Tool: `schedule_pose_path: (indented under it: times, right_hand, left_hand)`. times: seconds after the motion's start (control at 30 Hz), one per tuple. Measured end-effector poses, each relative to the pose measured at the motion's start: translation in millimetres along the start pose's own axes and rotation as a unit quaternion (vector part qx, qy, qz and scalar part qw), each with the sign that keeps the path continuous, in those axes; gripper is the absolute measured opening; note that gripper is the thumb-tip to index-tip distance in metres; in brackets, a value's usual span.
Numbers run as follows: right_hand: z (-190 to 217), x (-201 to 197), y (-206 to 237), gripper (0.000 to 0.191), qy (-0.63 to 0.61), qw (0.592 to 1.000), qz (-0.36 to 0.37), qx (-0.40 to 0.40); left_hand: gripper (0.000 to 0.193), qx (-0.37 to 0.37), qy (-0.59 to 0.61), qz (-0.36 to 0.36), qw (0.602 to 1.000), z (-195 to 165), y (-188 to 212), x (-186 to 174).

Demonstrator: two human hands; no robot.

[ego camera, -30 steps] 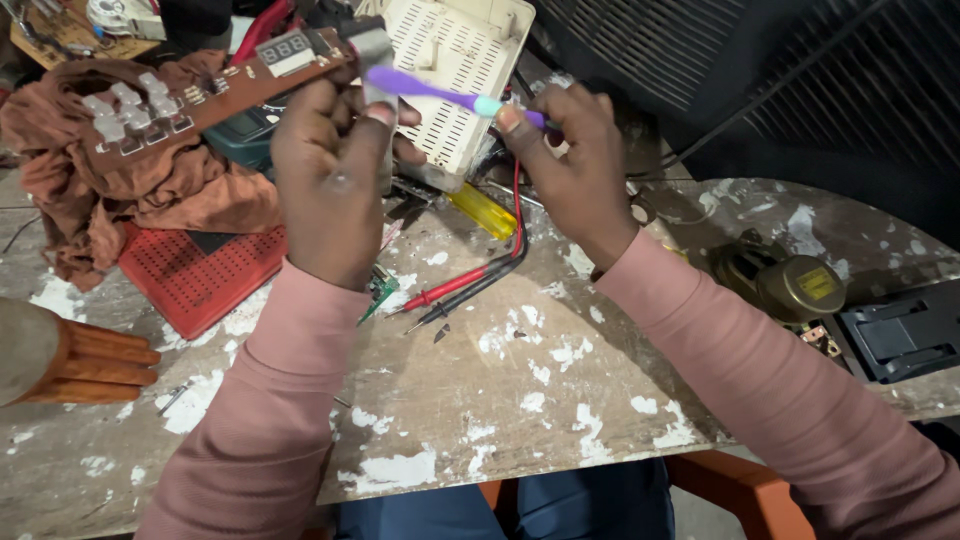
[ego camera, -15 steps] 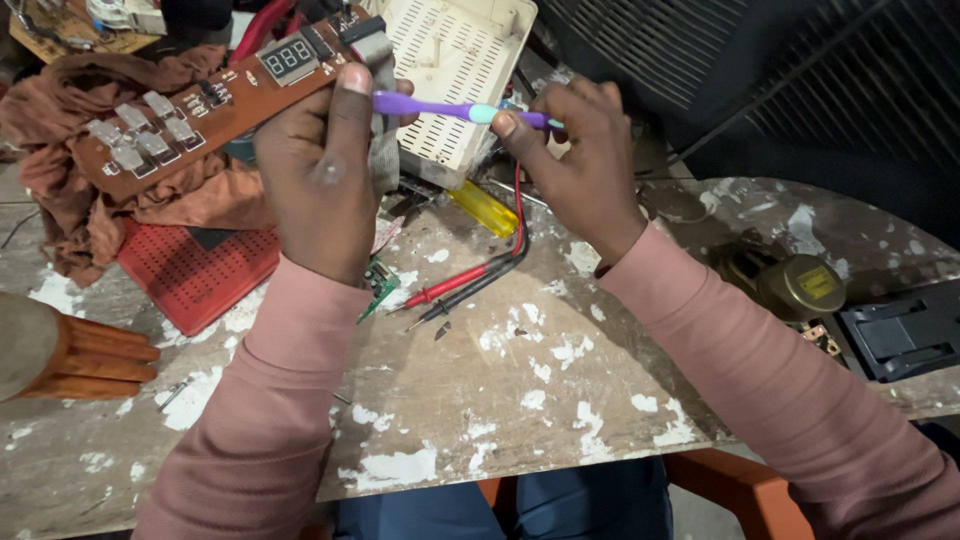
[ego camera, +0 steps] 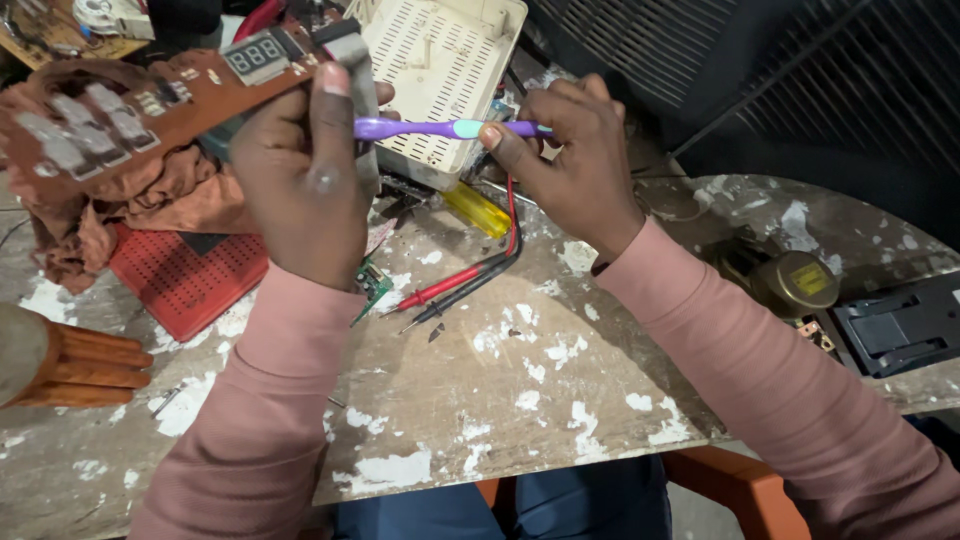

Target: The person holds a green circuit board and scrubs it with a toothbrush, then switches to a brown board with a digital display and brushes its surface and edges. They then pick at and press the white button components on the board with their fingers, turning the board over to work on both sides.

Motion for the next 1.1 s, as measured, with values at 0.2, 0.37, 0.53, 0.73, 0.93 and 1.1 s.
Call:
schedule_pose_path:
  times: [0.2,0.37,0.53,0.73,0.93,1.1]
  right_hand:
    - [0,0,-1,0.043,0.008,0.999,-0.029,0.013]
    - [7,-3,1,0.042,0.036,0.998,-0.019,-0.044]
    - [9,-3,-3,0.044,0.032,0.998,-0.007,-0.056]
    - [0,-7,-6,0.039,-0.249,0.960,-0.117,0.046]
    - [5,4,-5,0.041,-0.462,0.881,-0.078,0.071]
    - [9,10,2,0.041,-0.502,0.861,-0.018,0.085]
  left_hand:
    - [0.027,0.011,0.020,0.003,1.000,-2,0,3]
    - [0.026,-0.071,0.115,-0.025,0.991,2,-2,-1]
    - [0.030,-0.047,0.159,-0.021,0.986,9,-3,-3]
    - [0.022,-0.023,0.156,0.016,0.987,13,0,-5]
    - [0.017,-0.026,0.072,0.140,0.987,8,15,14]
    - [0.019,-0.024,-0.027,0.236,0.971,-2,21,22]
Point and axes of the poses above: each hand's wrist, its own y-axis away from the middle knuckle, its own x-axis out of the palm, z = x × y, the point moved 2 cm from there along -y, towards the middle knuckle, and after that the axes turned 1 degree about z, right-handed, at the moved point
